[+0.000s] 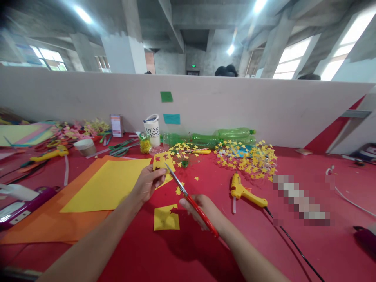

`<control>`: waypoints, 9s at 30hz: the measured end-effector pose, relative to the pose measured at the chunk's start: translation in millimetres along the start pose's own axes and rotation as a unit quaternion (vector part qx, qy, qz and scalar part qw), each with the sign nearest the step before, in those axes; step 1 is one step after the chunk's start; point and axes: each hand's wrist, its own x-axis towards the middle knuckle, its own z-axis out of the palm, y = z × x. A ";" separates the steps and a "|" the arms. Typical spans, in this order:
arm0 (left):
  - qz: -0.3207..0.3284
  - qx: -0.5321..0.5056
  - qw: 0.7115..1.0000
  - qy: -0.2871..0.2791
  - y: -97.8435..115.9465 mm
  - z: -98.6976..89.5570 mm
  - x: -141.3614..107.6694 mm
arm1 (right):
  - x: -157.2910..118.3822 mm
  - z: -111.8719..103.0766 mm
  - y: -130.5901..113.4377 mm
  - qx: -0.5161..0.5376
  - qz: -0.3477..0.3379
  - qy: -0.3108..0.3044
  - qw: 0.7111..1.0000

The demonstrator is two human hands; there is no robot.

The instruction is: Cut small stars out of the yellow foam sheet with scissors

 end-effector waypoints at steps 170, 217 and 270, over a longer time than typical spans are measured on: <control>0.051 0.020 0.998 0.013 6.3 -6.6 1.8 | -1.1 5.8 -4.8 -0.027 0.028 0.024 0.999; 0.035 0.001 0.999 -0.011 1.9 -8.3 0.0 | -3.1 -0.9 -1.8 -0.030 0.006 -0.010 0.999; 0.015 0.022 1.000 0.002 -4.9 1.9 -5.9 | -2.8 8.7 -2.5 0.027 0.014 -0.006 1.000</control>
